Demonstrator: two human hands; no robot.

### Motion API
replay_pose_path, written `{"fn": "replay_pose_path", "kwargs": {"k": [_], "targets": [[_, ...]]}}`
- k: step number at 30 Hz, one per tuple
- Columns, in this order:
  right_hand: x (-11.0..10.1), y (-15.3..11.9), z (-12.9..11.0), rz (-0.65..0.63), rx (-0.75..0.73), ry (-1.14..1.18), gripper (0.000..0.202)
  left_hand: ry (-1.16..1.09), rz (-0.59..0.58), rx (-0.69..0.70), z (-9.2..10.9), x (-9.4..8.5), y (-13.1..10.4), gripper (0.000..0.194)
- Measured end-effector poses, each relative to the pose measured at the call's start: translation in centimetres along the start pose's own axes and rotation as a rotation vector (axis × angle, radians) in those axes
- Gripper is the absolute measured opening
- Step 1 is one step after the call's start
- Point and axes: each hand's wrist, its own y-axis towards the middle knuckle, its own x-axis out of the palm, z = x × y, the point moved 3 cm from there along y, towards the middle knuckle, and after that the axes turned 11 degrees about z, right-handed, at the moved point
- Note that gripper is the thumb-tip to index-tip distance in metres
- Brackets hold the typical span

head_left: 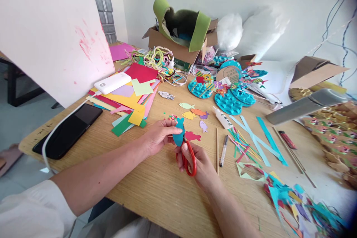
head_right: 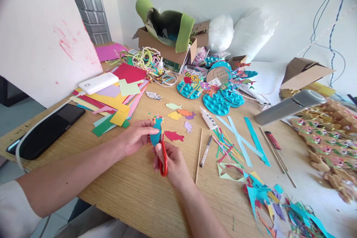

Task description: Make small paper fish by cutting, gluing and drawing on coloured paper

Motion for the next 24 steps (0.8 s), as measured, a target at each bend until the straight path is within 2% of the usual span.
{"fn": "replay_pose_path", "kwargs": {"k": [9,16,24], "targets": [[0.06,0.09,-0.13,0.006,0.009,-0.008,0.052,-0.002,-0.048,0.050,0.28,0.13,0.01,0.028],[0.19,-0.01,-0.19,-0.018,0.017,-0.025,0.052,0.009,0.054,0.124,0.43,0.07,-0.01,0.026],[0.17,0.00,-0.28,-0.012,0.006,-0.048,0.052,0.020,0.058,0.136,0.52,0.21,-0.16,0.024]]}}
